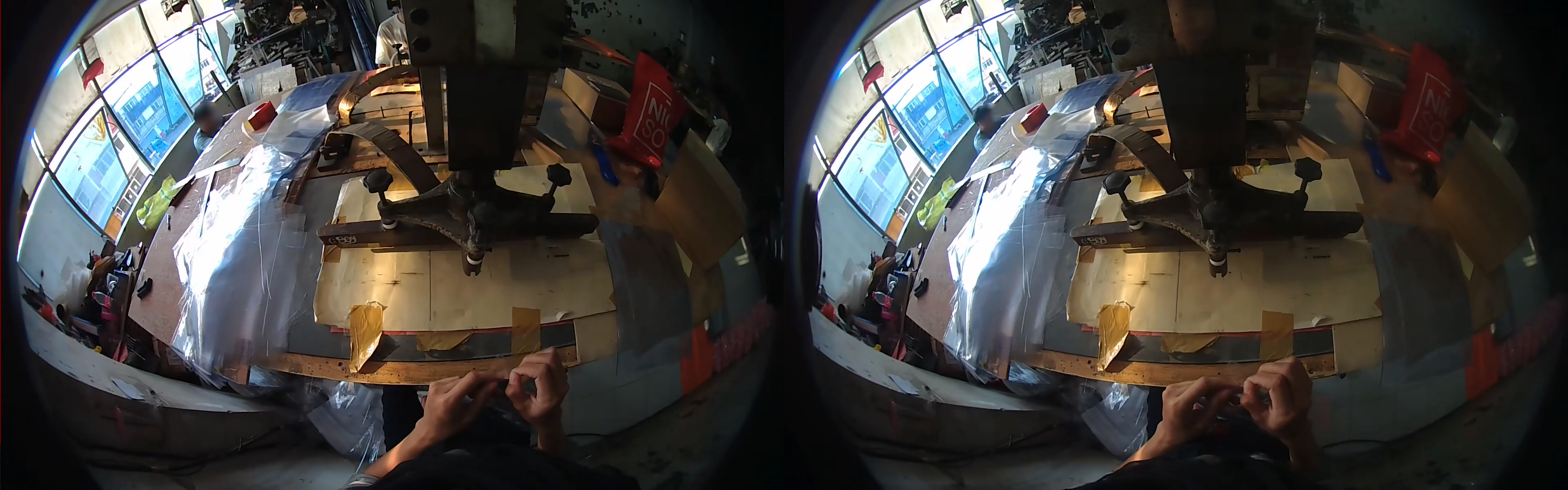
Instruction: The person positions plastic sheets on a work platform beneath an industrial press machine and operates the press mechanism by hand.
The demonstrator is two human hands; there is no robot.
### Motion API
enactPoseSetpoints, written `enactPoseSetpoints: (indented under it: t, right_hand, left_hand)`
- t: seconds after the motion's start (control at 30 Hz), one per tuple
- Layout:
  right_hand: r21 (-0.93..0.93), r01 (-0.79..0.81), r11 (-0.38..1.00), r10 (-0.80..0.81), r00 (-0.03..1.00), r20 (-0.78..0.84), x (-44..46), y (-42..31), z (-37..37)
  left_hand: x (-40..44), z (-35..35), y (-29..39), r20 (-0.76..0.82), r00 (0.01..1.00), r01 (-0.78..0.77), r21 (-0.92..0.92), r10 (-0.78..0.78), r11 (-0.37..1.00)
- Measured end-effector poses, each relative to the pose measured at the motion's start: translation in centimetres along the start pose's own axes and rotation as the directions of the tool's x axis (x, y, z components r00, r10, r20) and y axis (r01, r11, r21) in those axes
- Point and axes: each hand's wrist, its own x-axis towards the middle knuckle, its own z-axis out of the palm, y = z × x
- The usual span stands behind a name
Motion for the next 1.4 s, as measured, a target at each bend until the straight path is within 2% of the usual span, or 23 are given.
enactPoseSetpoints:
  t: [0.2, 0.4, 0.43, 0.5, 0.63, 0.7, 0.73, 0.77, 0.83, 0.9, 0.97, 1.0, 1.03, 1.1, 1.13, 1.2, 1.27, 1.4]
  right_hand:
    - [-0.032, -0.024, 0.999, 0.022, 0.998, -0.050, -0.2, -0.2, 0.1]
    - [-0.067, -0.033, 0.997, 0.027, 0.996, -0.083, -0.7, 0.1, 0.1]
    - [-0.063, -0.038, 0.997, 0.033, 0.996, -0.084, -0.7, 0.1, 0.1]
    - [-0.037, -0.002, 0.999, 0.001, 1.000, -0.008, -0.1, 0.1, -0.2]
    - [-0.003, 0.040, 0.999, -0.040, 0.998, 0.054, 1.3, -0.2, -0.8]
    - [-0.105, 0.045, 0.993, -0.031, 0.991, 0.134, 1.0, -0.5, -1.1]
    - [-0.180, 0.058, 0.982, -0.027, 0.985, 0.168, 1.1, -0.8, -1.1]
    - [-0.256, 0.073, 0.964, -0.021, 0.979, 0.201, 1.1, -1.1, -1.1]
    - [-0.343, -0.014, 0.939, 0.108, 0.960, 0.258, 0.7, -1.9, -0.9]
    - [-0.440, -0.064, 0.896, 0.197, 0.944, 0.264, 0.4, -1.9, -0.7]
    - [-0.505, -0.120, 0.855, 0.316, 0.892, 0.323, -0.8, -1.3, -0.6]
    - [-0.540, -0.121, 0.833, 0.355, 0.865, 0.355, -1.3, -0.9, -0.5]
    - [-0.574, -0.120, 0.810, 0.395, 0.835, 0.384, -1.6, -0.6, -0.5]
    - [-0.586, -0.106, 0.804, 0.390, 0.838, 0.383, -1.7, 0.3, -0.5]
    - [-0.590, -0.101, 0.801, 0.390, 0.835, 0.387, -1.7, 0.7, -0.5]
    - [-0.581, -0.086, 0.809, 0.372, 0.841, 0.393, -0.8, 1.9, -0.5]
    - [-0.556, -0.102, 0.825, 0.376, 0.833, 0.405, 0.3, 3.5, -0.1]
    - [-0.495, -0.058, 0.867, 0.300, 0.854, 0.425, 2.1, 6.0, 1.2]
  left_hand:
    - [0.3, 0.0, 0.5, -0.014, 1.000, 0.000, -0.056, -0.001, 0.998]
    - [0.4, 0.1, 0.5, 0.005, 1.000, 0.004, 0.014, -0.004, 1.000]
    - [0.4, 0.1, 0.5, -0.003, 1.000, 0.022, -0.020, -0.022, 1.000]
    - [0.3, 0.0, 0.6, -0.016, 0.998, 0.055, -0.092, -0.057, 0.994]
    - [0.0, -0.9, -0.1, -0.140, 0.967, 0.192, -0.149, -0.212, 0.970]
    - [1.4, -2.1, -0.7, -0.277, 0.922, 0.205, -0.246, -0.271, 0.947]
    - [2.6, -3.0, -0.8, -0.305, 0.899, 0.287, -0.134, -0.315, 0.948]
    - [3.5, -3.5, -2.0, -0.326, 0.870, 0.343, -0.138, -0.370, 0.929]
    - [5.5, -4.7, -2.9, -0.409, 0.851, 0.354, -0.016, -0.329, 0.935]
    - [6.0, -6.1, -4.5, -0.406, 0.847, 0.435, 0.160, -0.343, 0.886]
    - [4.8, -6.7, -7.1, -0.419, 0.859, 0.450, 0.344, -0.294, 0.824]
    - [4.6, -7.1, -5.8, -0.392, 0.842, 0.511, 0.358, -0.371, 0.782]
    - [4.5, -6.7, -5.0, -0.423, 0.867, 0.463, 0.487, -0.265, 0.740]
    - [3.9, -5.4, -3.7, -0.432, 0.901, 0.373, 0.716, -0.045, 0.589]
    - [3.4, -4.8, -2.8, -0.380, 0.918, 0.367, 0.704, -0.114, 0.608]
    - [2.6, -4.0, -1.8, -0.132, 0.979, 0.201, 0.714, -0.153, 0.670]
    - [1.6, -3.1, -1.9, 0.087, 0.976, 0.090, 0.676, -0.201, 0.731]
    - [2.4, -2.7, -3.0, 0.054, 0.985, 0.074, 0.723, -0.163, 0.686]
